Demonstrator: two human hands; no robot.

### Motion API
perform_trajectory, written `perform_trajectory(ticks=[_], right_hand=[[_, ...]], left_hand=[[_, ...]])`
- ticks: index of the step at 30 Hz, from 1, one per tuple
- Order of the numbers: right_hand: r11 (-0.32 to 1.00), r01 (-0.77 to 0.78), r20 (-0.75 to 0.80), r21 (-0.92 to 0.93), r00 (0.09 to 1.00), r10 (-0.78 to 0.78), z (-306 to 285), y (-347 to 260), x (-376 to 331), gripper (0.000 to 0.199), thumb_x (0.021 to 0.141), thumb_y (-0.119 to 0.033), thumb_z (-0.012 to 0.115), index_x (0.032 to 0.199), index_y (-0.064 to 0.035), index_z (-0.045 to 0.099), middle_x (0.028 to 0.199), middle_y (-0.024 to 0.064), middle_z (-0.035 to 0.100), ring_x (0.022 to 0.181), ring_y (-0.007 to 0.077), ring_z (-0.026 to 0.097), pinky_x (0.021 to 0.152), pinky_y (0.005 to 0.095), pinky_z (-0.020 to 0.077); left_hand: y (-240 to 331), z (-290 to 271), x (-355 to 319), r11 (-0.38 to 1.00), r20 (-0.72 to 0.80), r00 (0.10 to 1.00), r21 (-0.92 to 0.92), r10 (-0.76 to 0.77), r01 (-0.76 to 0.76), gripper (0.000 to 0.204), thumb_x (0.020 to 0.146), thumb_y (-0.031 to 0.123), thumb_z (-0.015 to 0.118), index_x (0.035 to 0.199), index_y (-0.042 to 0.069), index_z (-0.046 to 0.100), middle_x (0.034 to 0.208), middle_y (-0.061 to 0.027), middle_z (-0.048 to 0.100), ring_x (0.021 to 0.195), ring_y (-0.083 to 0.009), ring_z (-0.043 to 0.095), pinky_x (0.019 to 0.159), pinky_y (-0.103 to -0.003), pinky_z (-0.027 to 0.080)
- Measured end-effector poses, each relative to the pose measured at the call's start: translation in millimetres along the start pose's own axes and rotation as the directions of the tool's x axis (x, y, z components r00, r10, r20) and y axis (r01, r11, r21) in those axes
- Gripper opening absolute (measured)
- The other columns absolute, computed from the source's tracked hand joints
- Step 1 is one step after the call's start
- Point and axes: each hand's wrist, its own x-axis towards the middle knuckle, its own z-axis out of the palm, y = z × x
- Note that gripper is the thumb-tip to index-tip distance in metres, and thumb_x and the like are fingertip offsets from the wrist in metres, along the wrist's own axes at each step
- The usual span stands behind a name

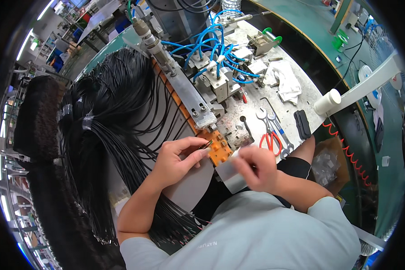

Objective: The person attaches plastic components onto the ends of wires and positions them into a fixture by hand.

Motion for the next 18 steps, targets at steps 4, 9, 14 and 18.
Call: perform_trajectory(ticks=[4, 9, 14, 18], right_hand=[[0.939, 0.098, 0.037, -0.329, 0.995, -0.091, 19.1, 20.4, 11.6, 0.015, 0.089, -0.007, 0.067, 0.1, -0.0041, 0.06, 0.06, 0.0057, 0.057, 0.049, 0.0168, 0.053, 0.051, 0.0282, 0.0375], [0.946, 0.07, 0.071, -0.316, 0.996, -0.05, 22.1, 17.5, 17.0, 0.014, 0.087, -0.006, 0.067, 0.1, -0.0051, 0.061, 0.06, 0.0032, 0.06, 0.051, 0.0179, 0.056, 0.06, 0.0318, 0.0385], [0.98, -0.124, 0.075, -0.153, 0.988, 0.137, 24.7, 8.9, 17.2, 0.011, 0.09, -0.007, 0.065, 0.101, -0.0064, 0.062, 0.058, -0.0003, 0.06, 0.053, 0.0158, 0.056, 0.066, 0.0311, 0.0361], [0.983, -0.121, 0.059, -0.136, 0.99, 0.13, 25.7, 9.1, 19.0, 0.011, 0.09, -0.005, 0.065, 0.101, -0.0052, 0.064, 0.058, -0.0015, 0.061, 0.052, 0.0137, 0.055, 0.066, 0.0289, 0.036]], left_hand=[[-0.9, 3.5, 3.6, 0.999, 0.031, 1.0, 0.04, -0.003, 0.001, 0.021, 0.091, 0.001, 0.064, 0.111, -0.005, 0.064, 0.086, -0.0083, 0.071, 0.07, -0.0105, 0.066, 0.067, -0.024, 0.054], [-1.6, 8.9, 1.8, 0.972, -0.006, 0.989, 0.186, 0.145, -0.141, 0.017, 0.093, 0.002, 0.062, 0.108, -0.005, 0.063, 0.085, -0.0079, 0.071, 0.069, -0.0106, 0.066, 0.066, -0.025, 0.053], [0.1, 4.0, -1.1, 0.986, 0.024, 0.995, 0.14, 0.092, -0.094, 0.017, 0.093, 0.001, 0.06, 0.109, -0.005, 0.063, 0.086, -0.0077, 0.07, 0.067, -0.0107, 0.065, 0.065, -0.025, 0.052], [2.3, 2.4, -0.9, 0.981, 0.041, 0.996, 0.175, 0.078, -0.084, 0.017, 0.093, 0.002, 0.06, 0.109, -0.005, 0.062, 0.086, -0.0074, 0.07, 0.065, -0.0104, 0.064, 0.063, -0.024, 0.051]])
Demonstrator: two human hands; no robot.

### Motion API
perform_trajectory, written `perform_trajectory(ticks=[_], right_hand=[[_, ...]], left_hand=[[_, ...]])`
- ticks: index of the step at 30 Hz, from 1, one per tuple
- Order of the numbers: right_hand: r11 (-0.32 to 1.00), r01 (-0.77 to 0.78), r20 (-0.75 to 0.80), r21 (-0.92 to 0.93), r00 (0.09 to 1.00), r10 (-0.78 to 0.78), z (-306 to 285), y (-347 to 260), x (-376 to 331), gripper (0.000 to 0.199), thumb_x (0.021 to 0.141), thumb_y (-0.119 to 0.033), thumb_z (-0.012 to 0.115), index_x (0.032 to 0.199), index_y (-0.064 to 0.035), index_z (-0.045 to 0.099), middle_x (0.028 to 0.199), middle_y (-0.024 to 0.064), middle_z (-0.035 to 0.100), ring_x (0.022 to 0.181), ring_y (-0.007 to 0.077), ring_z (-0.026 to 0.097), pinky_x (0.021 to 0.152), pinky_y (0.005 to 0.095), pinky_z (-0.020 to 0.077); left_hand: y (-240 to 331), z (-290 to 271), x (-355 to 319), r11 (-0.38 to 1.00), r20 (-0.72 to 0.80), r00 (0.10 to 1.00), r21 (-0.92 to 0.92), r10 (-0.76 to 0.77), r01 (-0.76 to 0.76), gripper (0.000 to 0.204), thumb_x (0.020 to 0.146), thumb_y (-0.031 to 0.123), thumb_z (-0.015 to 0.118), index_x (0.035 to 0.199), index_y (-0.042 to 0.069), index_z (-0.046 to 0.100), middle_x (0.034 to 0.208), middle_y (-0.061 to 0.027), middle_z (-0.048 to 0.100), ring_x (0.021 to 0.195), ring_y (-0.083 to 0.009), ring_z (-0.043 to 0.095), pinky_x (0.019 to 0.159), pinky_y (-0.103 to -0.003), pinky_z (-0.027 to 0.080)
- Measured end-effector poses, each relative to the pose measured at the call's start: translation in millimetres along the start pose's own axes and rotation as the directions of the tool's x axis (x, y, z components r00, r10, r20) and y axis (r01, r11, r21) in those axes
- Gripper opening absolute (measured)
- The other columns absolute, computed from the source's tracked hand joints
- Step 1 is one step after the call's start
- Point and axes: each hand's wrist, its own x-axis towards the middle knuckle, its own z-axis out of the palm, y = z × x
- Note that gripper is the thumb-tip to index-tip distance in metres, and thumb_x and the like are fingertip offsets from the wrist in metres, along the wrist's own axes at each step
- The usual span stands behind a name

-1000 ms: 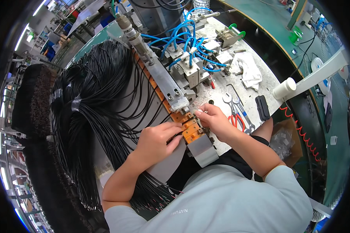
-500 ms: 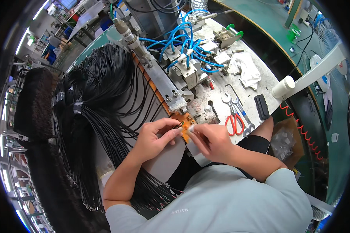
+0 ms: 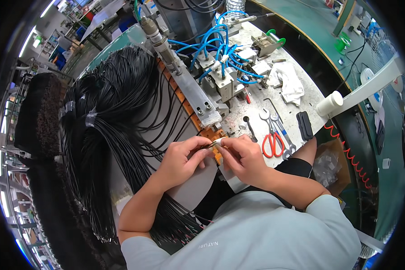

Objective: The person attaches plastic components onto the ends of wires and positions them into a fixture by hand.

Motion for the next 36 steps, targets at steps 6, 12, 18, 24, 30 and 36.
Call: perform_trajectory(ticks=[6, 12, 18, 24, 30, 36], right_hand=[[0.999, 0.032, -0.004, -0.023, 0.999, -0.032, -1.7, 1.6, -0.1, 0.011, 0.089, -0.002, 0.067, 0.1, -0.0018, 0.066, 0.058, -0.0012, 0.063, 0.051, 0.0106, 0.051, 0.068, 0.027, 0.0371], [0.999, 0.029, 0.001, -0.02, 1.0, -0.029, -0.7, 3.2, 0.2, 0.007, 0.091, -0.009, 0.066, 0.097, -0.0068, 0.063, 0.059, -0.0012, 0.063, 0.053, 0.0151, 0.056, 0.068, 0.0304, 0.0371], [1.0, -0.015, 0.066, -0.019, 0.998, 0.017, -4.0, 2.6, 2.3, 0.008, 0.091, -0.01, 0.065, 0.097, -0.0068, 0.061, 0.059, -0.0009, 0.064, 0.052, 0.0163, 0.056, 0.07, 0.0305, 0.0374], [0.985, -0.143, 0.202, 0.1, 0.972, 0.12, -11.7, 5.4, 5.9, 0.016, 0.09, -0.01, 0.068, 0.099, -0.0019, 0.058, 0.071, 0.0046, 0.064, 0.061, 0.0166, 0.054, 0.073, 0.032, 0.0395], [0.982, 0.185, 0.189, -0.043, 0.966, -0.174, -18.4, 5.2, 19.9, 0.011, 0.092, -0.009, 0.063, 0.097, -0.0028, 0.055, 0.084, 0.0061, 0.059, 0.076, 0.023, 0.053, 0.077, 0.0374, 0.04], [0.997, 0.016, 0.023, -0.072, 1.0, -0.015, -12.5, 34.2, 17.5, 0.013, 0.096, -0.014, 0.061, 0.095, -0.0031, 0.054, 0.075, 0.0003, 0.055, 0.066, 0.0132, 0.049, 0.066, 0.0302, 0.0396]], left_hand=[[-0.6, 2.0, 1.3, 1.0, 0.001, 1.0, -0.004, -0.03, 0.03, 0.018, 0.093, 0.003, 0.06, 0.11, -0.004, 0.062, 0.085, -0.0072, 0.07, 0.061, -0.0094, 0.06, 0.061, -0.023, 0.049], [-1.8, 0.3, 1.0, 0.999, 0.02, 0.998, 0.002, -0.054, 0.054, 0.019, 0.093, 0.002, 0.06, 0.11, -0.004, 0.062, 0.086, -0.0075, 0.07, 0.061, -0.0091, 0.059, 0.06, -0.023, 0.049], [0.6, -0.5, 1.5, 0.999, 0.024, 0.999, 0.015, -0.038, 0.038, 0.017, 0.092, 0.002, 0.061, 0.108, -0.004, 0.064, 0.088, -0.008, 0.07, 0.06, -0.0092, 0.059, 0.059, -0.023, 0.049], [-6.3, -1.2, -0.5, 0.994, 0.021, 0.999, -0.108, -0.03, 0.032, 0.019, 0.091, 0.005, 0.066, 0.109, 0.0, 0.066, 0.084, -0.0065, 0.068, 0.064, -0.0095, 0.063, 0.058, -0.023, 0.051], [-4.3, 1.6, -2.8, 0.895, 0.106, 0.984, -0.41, -0.147, 0.177, 0.014, 0.091, 0.006, 0.066, 0.104, 0.0, 0.07, 0.087, -0.0063, 0.07, 0.07, -0.0099, 0.066, 0.062, -0.023, 0.052], [13.2, 4.2, -3.5, 1.0, -0.157, 0.988, 0.021, 0.008, -0.005, 0.013, 0.089, 0.004, 0.067, 0.1, -0.001, 0.071, 0.089, -0.0077, 0.071, 0.072, -0.0107, 0.067, 0.063, -0.024, 0.053]])
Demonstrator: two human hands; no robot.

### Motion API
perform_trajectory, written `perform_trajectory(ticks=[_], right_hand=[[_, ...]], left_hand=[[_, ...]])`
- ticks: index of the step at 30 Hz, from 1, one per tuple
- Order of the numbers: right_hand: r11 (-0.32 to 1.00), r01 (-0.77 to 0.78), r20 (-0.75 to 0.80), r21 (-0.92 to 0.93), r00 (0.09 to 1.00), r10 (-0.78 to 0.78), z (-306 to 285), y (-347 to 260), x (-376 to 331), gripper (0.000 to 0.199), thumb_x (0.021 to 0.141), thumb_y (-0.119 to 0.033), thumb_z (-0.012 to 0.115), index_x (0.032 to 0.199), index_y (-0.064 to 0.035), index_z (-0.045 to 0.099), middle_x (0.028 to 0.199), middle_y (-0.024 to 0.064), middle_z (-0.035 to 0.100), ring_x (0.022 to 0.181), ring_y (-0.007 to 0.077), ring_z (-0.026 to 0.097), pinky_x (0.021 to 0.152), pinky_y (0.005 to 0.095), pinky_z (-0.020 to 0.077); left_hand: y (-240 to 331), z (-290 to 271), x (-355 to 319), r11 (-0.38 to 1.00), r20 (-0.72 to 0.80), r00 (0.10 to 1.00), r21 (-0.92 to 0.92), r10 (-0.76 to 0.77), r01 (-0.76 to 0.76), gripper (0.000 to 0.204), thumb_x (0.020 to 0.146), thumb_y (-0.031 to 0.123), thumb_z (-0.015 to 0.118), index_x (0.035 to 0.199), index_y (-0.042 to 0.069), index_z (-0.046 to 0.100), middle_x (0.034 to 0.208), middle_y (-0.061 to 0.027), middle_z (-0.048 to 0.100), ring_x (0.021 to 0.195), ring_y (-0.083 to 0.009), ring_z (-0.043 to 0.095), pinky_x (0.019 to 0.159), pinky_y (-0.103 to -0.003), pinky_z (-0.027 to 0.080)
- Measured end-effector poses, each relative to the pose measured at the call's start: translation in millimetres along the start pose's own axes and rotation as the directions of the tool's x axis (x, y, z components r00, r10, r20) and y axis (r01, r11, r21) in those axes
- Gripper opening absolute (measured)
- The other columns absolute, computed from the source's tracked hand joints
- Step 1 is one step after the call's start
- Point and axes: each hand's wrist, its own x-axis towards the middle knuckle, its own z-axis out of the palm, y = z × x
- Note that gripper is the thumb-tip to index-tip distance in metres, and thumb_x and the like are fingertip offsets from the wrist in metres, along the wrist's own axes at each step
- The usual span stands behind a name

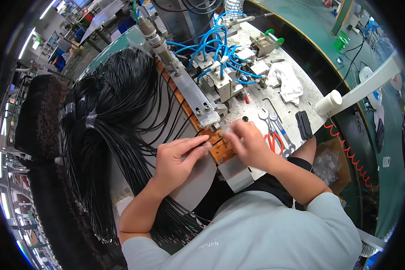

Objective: The person attaches plastic components onto the ends of wires and positions them into a fixture by hand.

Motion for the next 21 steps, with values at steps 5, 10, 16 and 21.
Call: perform_trajectory(ticks=[5, 10, 16, 21], right_hand=[[0.723, -0.523, 0.13, 0.452, 0.84, 0.527, 9.9, 25.8, -10.8, 0.018, 0.098, -0.019, 0.063, 0.091, -0.0039, 0.055, 0.069, -0.0045, 0.05, 0.061, 0.0039, 0.043, 0.054, 0.0227, 0.0348], [0.707, -0.554, 0.183, 0.439, 0.826, 0.534, 11.7, 31.4, -4.1, 0.023, 0.096, -0.024, 0.065, 0.086, -0.0037, 0.057, 0.065, -0.0031, 0.053, 0.058, 0.0055, 0.046, 0.051, 0.0243, 0.0361], [0.476, -0.721, 0.351, 0.504, 0.675, 0.649, 4.7, 32.3, 4.3, 0.025, 0.096, -0.026, 0.065, 0.087, -0.004, 0.057, 0.067, -0.0032, 0.052, 0.059, 0.005, 0.045, 0.051, 0.0228, 0.0339], [0.528, -0.673, 0.203, 0.518, 0.696, 0.689, 8.0, 21.6, -1.2, 0.023, 0.096, -0.024, 0.064, 0.087, -0.0041, 0.056, 0.068, -0.0049, 0.05, 0.058, 0.0041, 0.044, 0.05, 0.0218, 0.0309]], left_hand=[[-11.4, 3.9, 0.6, 0.994, 0.094, 0.995, 0.103, 0.034, -0.044, 0.015, 0.085, 0.002, 0.07, 0.099, -0.001, 0.071, 0.092, -0.0089, 0.072, 0.07, -0.0131, 0.068, 0.063, -0.025, 0.054], [-25.2, 10.6, 4.2, 0.867, 0.108, 0.947, 0.381, 0.303, -0.321, 0.018, 0.082, 0.004, 0.072, 0.099, 0.002, 0.072, 0.097, -0.0097, 0.072, 0.071, -0.0185, 0.069, 0.063, -0.027, 0.056], [-23.0, 11.7, 3.0, 0.831, 0.128, 0.939, 0.44, 0.319, -0.342, 0.018, 0.081, 0.005, 0.072, 0.099, 0.001, 0.071, 0.101, -0.01, 0.071, 0.072, -0.0201, 0.069, 0.063, -0.028, 0.056], [-26.8, 8.3, 4.1, 0.856, 0.115, 0.941, 0.392, 0.319, -0.338, 0.019, 0.082, 0.005, 0.072, 0.1, 0.001, 0.071, 0.101, -0.0114, 0.071, 0.072, -0.0196, 0.069, 0.063, -0.027, 0.056]])
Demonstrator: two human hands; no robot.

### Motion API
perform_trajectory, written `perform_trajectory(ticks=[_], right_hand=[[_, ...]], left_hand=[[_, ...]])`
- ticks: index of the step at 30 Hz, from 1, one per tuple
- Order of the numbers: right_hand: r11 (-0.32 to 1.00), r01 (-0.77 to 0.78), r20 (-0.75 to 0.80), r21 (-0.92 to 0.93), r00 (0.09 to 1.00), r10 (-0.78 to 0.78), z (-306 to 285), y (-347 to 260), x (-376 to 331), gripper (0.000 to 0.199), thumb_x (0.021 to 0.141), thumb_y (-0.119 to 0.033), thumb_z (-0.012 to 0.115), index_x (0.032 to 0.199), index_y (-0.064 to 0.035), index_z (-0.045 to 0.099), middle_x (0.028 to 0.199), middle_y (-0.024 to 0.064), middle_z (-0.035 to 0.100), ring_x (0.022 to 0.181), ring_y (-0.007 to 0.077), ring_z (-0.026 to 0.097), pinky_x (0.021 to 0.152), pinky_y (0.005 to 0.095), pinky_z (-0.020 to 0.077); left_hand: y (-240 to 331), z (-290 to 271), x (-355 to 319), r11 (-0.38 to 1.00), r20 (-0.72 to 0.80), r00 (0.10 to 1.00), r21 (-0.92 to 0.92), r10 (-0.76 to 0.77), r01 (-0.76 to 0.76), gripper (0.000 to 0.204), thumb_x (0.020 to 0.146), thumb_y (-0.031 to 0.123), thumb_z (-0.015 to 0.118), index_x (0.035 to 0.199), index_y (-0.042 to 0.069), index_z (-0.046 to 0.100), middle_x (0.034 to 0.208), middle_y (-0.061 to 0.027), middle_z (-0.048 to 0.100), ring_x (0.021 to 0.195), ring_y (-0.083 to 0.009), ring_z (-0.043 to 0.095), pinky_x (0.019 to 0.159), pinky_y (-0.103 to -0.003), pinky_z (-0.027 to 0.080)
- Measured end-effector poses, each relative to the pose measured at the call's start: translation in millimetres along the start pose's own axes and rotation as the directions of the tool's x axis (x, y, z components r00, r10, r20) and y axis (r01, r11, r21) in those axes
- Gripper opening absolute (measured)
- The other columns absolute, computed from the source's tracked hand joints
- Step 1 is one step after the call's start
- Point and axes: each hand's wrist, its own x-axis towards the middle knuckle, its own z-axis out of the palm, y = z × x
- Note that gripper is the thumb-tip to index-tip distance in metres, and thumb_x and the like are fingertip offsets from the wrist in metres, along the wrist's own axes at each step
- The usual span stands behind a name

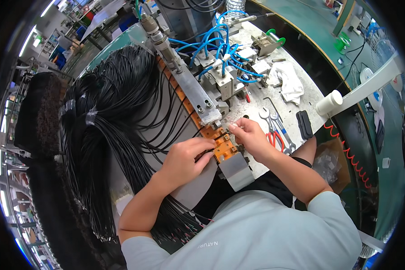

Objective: The person attaches plastic components onto the ends of wires and positions them into a fixture by hand.

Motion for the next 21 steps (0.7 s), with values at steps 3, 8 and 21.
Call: perform_trajectory(ticks=[3, 8, 21], right_hand=[[0.995, 0.1, -0.065, -0.023, 0.993, -0.102, -3.3, -6.6, -15.3, 0.022, 0.096, -0.023, 0.065, 0.088, -0.004, 0.057, 0.067, -0.0042, 0.05, 0.058, 0.0041, 0.045, 0.048, 0.0225, 0.0307], [0.732, 0.638, 0.099, -0.239, 0.766, -0.635, 10.4, -7.6, -81.4, 0.01, 0.094, -0.013, 0.065, 0.094, -0.0042, 0.06, 0.065, 0.0011, 0.052, 0.054, 0.0092, 0.048, 0.052, 0.0269, 0.0349], [0.523, 0.653, 0.217, -0.547, 0.714, -0.665, 22.0, -12.5, -53.6, 0.013, 0.088, -0.007, 0.066, 0.1, -0.0039, 0.062, 0.066, 0.0033, 0.062, 0.056, 0.0193, 0.056, 0.067, 0.0333, 0.0347]], left_hand=[[-2.7, -3.6, 1.1, 0.999, 0.004, 0.999, -0.024, -0.038, 0.038, 0.02, 0.083, 0.003, 0.071, 0.102, 0.0, 0.07, 0.099, -0.0116, 0.07, 0.072, -0.0187, 0.07, 0.063, -0.027, 0.056], [0.1, -6.0, 1.5, 0.954, 0.062, 0.978, -0.216, -0.199, 0.208, 0.02, 0.088, 0.001, 0.066, 0.109, -0.002, 0.068, 0.093, -0.0101, 0.07, 0.071, -0.0152, 0.07, 0.063, -0.024, 0.056], [7.3, -5.1, 0.7, 0.839, 0.136, 0.944, -0.433, -0.3, 0.329, 0.016, 0.096, 0.002, 0.058, 0.109, -0.005, 0.063, 0.09, -0.0104, 0.072, 0.075, -0.0137, 0.071, 0.069, -0.024, 0.057]])
